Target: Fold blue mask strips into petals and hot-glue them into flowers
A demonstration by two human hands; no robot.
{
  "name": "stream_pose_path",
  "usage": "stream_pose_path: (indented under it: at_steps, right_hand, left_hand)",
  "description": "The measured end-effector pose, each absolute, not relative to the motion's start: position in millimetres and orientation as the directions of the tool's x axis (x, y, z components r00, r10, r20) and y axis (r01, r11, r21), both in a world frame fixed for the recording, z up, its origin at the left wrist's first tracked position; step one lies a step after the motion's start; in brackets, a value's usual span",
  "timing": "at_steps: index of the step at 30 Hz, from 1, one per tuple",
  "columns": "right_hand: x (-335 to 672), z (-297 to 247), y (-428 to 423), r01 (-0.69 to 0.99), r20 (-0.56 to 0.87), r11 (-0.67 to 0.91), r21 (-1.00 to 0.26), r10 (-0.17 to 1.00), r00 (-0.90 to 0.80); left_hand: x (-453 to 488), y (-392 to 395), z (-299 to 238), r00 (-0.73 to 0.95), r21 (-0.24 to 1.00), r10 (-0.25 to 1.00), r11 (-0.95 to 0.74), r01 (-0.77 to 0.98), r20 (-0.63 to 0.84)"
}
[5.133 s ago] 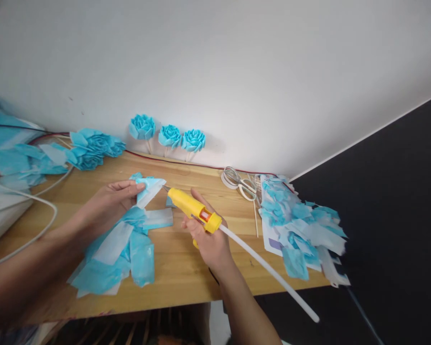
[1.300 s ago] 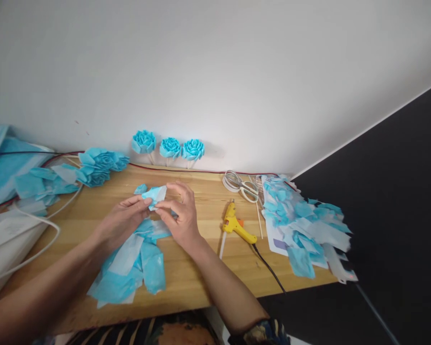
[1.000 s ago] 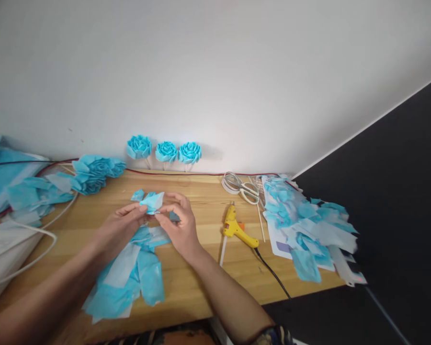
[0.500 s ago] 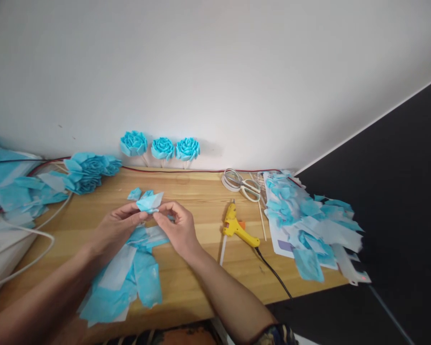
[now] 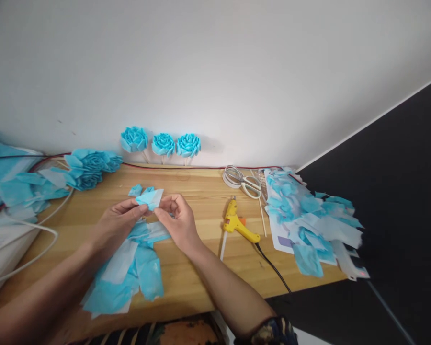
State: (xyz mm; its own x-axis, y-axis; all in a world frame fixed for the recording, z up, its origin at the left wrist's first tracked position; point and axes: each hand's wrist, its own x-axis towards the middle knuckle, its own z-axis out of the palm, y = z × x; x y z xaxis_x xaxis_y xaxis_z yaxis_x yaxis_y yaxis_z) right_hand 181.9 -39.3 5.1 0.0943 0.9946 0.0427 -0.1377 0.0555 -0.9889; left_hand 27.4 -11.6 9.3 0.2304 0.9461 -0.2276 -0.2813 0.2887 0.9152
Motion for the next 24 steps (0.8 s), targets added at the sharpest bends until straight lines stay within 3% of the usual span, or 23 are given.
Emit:
stream_pose_path:
  at_steps: [5,13,24]
  right_hand:
    - [184,2,-37,-0.2,0.04,0.038,-0.979,0.999,-0.006]
    - [186,-7,-36,-0.166,0.121,0.116,-0.979,0.992,-0.021]
    - [189,-6,-36,-0.175,0.108,0.105,-0.979,0.994,-0.004]
  left_hand:
    - [28,-12,10,0.236,0.913,0.945,0.291,-0.285,-0.227]
    - [30,-13,13,0.185,0.942,0.961,0.245,-0.227,-0.205]
    - [27,-14,8,0.221,0.951,0.951,0.255,-0.176,-0.215]
